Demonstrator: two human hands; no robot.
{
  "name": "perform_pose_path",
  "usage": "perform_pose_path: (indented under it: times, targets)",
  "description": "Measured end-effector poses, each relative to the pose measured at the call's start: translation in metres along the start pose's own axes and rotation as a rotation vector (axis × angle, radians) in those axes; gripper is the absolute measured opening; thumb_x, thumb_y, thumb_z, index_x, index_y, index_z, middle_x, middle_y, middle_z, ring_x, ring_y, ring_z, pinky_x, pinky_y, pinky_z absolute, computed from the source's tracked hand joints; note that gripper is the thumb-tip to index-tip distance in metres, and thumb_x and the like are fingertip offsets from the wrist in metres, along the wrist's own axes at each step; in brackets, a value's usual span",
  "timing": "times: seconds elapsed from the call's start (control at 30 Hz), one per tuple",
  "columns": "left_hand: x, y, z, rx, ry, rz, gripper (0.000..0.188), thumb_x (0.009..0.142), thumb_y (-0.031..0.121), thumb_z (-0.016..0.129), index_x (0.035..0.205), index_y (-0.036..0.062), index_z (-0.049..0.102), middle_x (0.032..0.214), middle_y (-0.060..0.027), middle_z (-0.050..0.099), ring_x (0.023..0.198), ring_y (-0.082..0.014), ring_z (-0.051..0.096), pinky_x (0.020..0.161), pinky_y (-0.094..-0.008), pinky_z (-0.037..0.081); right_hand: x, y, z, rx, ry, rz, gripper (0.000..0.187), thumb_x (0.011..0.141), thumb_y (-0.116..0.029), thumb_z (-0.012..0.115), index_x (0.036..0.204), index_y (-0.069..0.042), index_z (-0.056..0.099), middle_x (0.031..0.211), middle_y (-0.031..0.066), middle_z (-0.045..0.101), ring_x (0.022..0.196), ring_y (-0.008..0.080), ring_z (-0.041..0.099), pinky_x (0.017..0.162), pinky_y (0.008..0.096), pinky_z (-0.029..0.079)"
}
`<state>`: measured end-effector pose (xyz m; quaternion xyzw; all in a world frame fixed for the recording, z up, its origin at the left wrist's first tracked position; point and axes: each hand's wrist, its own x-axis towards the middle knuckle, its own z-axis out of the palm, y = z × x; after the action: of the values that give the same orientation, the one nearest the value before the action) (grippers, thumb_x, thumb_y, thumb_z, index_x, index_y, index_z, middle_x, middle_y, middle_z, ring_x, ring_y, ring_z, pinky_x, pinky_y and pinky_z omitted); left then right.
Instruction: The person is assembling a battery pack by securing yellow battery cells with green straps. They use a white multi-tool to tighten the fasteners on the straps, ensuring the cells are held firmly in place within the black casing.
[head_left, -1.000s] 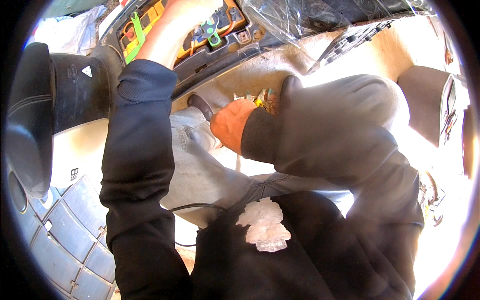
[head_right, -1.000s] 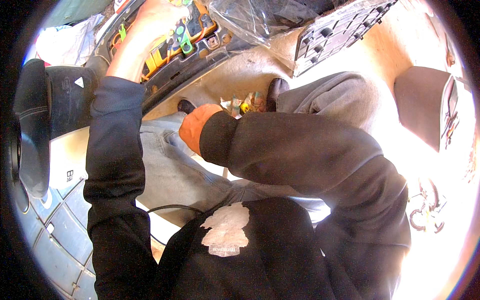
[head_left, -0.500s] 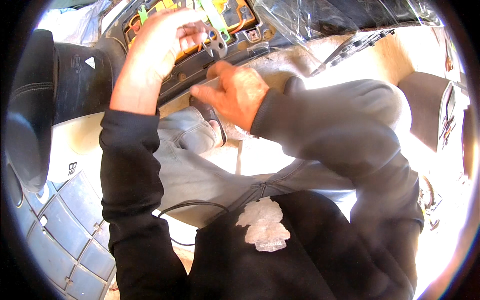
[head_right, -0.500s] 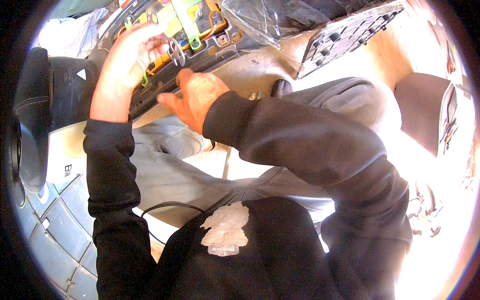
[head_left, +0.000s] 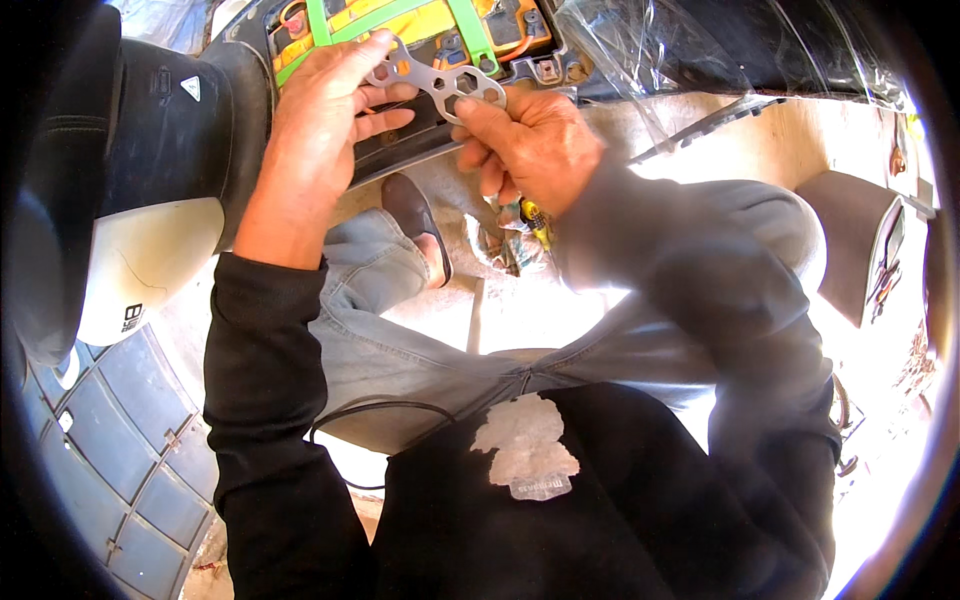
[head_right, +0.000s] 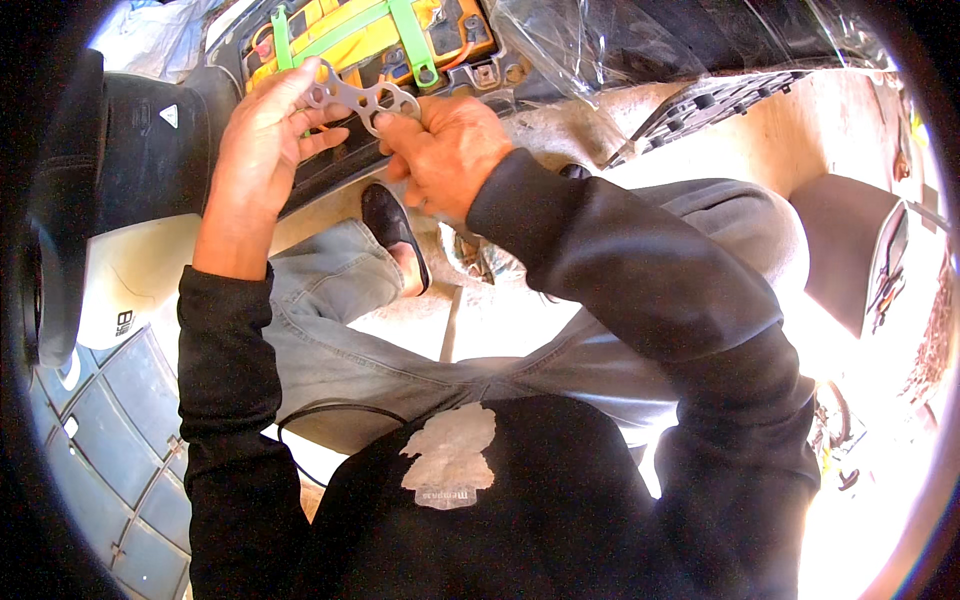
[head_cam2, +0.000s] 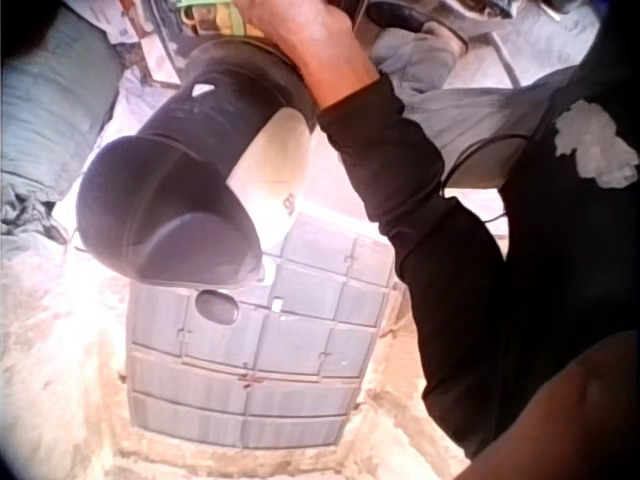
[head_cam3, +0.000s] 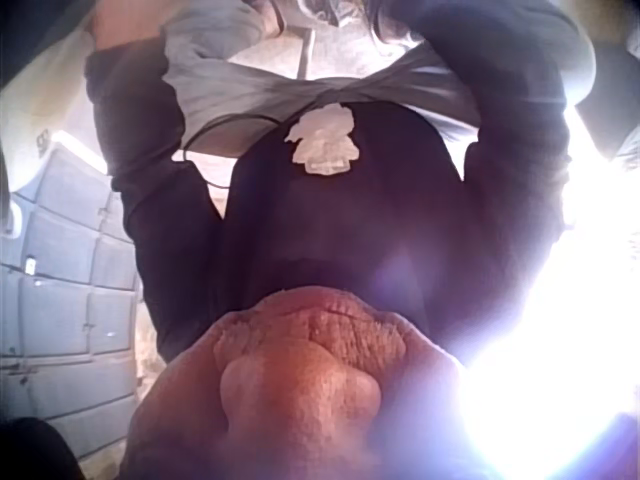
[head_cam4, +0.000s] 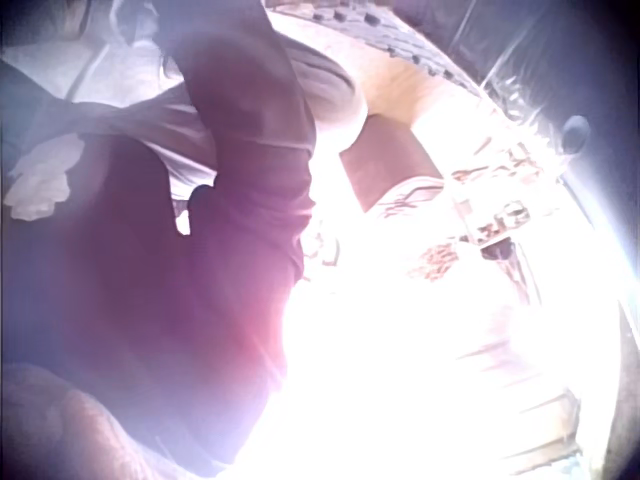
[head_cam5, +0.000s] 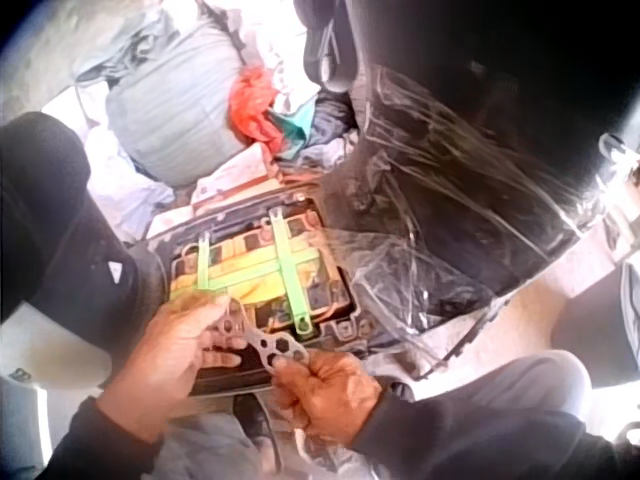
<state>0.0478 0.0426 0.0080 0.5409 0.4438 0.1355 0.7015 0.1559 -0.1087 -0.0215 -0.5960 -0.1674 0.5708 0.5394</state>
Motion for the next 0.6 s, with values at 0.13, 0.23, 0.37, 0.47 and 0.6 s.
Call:
perform_pose_path:
  times: [0.13,0.23,0.37,0.47,0.6]
  targets:
    - [-0.003,0.000,-0.010,0.255,-0.011,0.059,0.027,0.090,0.027,0.062,0.103,0.0040,0.061,0.087,-0.0049,0.062,0.071,-0.0128,0.061,0.060,-0.0239,0.049,0.002,-0.005,-0.014,-0.022,0.019,0.019,0.033,0.090,-0.031,0.058,0.085,0.002,0.061,0.067,0.0076,0.062,0.047,0.0119,0.056,0.040,0.0259,0.047]
    - [-0.009,0.003,-0.016,0.363,-0.114,-0.039,0.025,0.091,0.026,0.060,0.101,0.0032,0.062,0.080,-0.0053,0.063,0.066,-0.0122,0.061,0.058,-0.0223,0.048,0.002,-0.016,-0.022,-0.023,0.109,-0.018,0.031,0.090,-0.031,0.060,0.087,0.001,0.062,0.068,0.0050,0.061,0.049,0.0095,0.055,0.043,0.0238,0.045]
    - [-0.029,-0.010,-0.008,0.312,-0.302,-0.222,0.022,0.092,0.026,0.059,0.090,0.0036,0.062,0.071,-0.0059,0.064,0.056,-0.0123,0.061,0.051,-0.0224,0.048,0.009,-0.013,-0.033,0.077,0.158,-0.082,0.027,0.090,-0.030,0.061,0.088,-0.003,0.061,0.071,0.0014,0.059,0.054,0.0070,0.052,0.048,0.0212,0.042]
    - [-0.047,-0.033,0.005,0.117,-0.287,-0.254,0.022,0.092,0.025,0.058,0.088,0.0041,0.062,0.069,-0.0060,0.064,0.055,-0.0127,0.061,0.049,-0.0226,0.048,0.006,-0.015,-0.029,0.023,0.152,-0.052,0.026,0.089,-0.028,0.062,0.089,-0.003,0.061,0.073,0.0020,0.059,0.056,0.0073,0.053,0.050,0.0224,0.044]
    - [-0.066,-0.060,0.020,-0.199,-0.200,-0.303,0.020,0.094,0.023,0.056,0.092,0.0033,0.061,0.075,-0.0075,0.065,0.062,-0.0155,0.064,0.054,-0.0236,0.050,0.009,-0.006,-0.022,0.004,0.222,-0.068,0.032,0.086,-0.025,0.063,0.091,0.006,0.061,0.073,0.0087,0.064,0.054,0.0114,0.060,0.045,0.0259,0.049]
